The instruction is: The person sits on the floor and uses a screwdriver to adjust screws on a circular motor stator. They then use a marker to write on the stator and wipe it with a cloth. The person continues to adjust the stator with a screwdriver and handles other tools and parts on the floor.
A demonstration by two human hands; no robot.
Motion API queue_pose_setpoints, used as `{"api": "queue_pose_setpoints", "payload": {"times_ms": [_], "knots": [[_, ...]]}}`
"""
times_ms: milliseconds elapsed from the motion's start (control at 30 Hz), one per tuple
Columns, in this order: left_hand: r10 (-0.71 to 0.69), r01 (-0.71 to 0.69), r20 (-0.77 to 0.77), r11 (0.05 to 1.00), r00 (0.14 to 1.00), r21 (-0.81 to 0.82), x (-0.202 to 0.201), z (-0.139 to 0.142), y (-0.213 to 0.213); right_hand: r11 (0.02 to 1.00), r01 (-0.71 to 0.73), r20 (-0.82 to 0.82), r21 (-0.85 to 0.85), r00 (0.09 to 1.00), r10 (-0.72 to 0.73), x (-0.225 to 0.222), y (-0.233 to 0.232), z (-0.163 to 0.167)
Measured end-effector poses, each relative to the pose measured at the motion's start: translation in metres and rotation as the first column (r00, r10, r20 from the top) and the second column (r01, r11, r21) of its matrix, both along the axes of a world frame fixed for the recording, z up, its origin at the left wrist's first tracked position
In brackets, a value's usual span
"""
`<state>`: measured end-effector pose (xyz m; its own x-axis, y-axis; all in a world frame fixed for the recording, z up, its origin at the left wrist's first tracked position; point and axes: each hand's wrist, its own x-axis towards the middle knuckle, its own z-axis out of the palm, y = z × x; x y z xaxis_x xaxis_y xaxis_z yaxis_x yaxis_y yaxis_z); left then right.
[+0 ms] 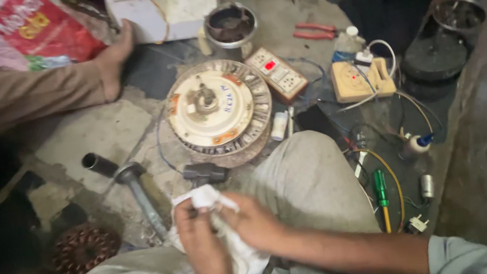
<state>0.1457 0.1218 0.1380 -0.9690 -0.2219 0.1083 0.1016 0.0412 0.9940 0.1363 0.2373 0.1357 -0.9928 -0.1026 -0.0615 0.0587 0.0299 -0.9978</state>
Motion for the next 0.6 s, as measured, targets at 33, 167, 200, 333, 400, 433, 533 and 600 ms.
{"api": "queue_pose_setpoints", "payload": {"times_ms": [33, 167, 200, 333, 400, 433, 533, 600], "knots": [[-0.024, -0.005, -0.126, 0.975, 0.992, -0.221, 0.004, 0.007, 0.0, 0.996, 0.061, -0.005, -0.057, 0.998, -0.061, -0.01, 0.003, 0.0], [-0.135, -0.089, -0.342, 0.819, 0.93, -0.567, 0.03, 0.024, -0.015, 0.474, 0.408, 0.535, -0.781, 0.827, 0.17, -0.03, 0.008, -0.002], [-0.13, -0.074, -0.332, 0.839, 0.934, -0.539, 0.039, 0.025, -0.018, 0.486, 0.339, 0.487, -0.805, 0.846, 0.216, -0.028, 0.001, -0.001], [-0.003, 0.009, -0.22, 1.0, 0.976, 0.027, 0.035, 0.004, -0.019, 0.493, 0.028, 0.242, -0.869, 0.895, 0.374, -0.009, -0.038, 0.018], [0.226, -0.233, 0.056, 0.94, 0.973, 0.249, 0.024, -0.018, -0.02, 0.728, -0.255, 0.008, -0.636, 0.942, 0.337, -0.002, -0.045, 0.034], [0.249, -0.259, 0.072, 0.937, 0.966, 0.236, 0.02, -0.029, -0.026, 0.883, -0.363, -0.189, -0.297, 0.929, 0.318, 0.003, -0.046, 0.041], [0.267, -0.269, 0.037, 0.944, 0.963, 0.191, 0.01, -0.044, -0.057, 0.915, -0.254, -0.473, 0.313, 0.794, 0.382, 0.016, -0.04, 0.051], [0.312, -0.306, -0.121, 0.95, 0.942, 0.07, 0.001, -0.032, -0.083, 0.89, -0.189, -0.46, 0.415, 0.8, 0.384, 0.023, -0.031, 0.052]]}}
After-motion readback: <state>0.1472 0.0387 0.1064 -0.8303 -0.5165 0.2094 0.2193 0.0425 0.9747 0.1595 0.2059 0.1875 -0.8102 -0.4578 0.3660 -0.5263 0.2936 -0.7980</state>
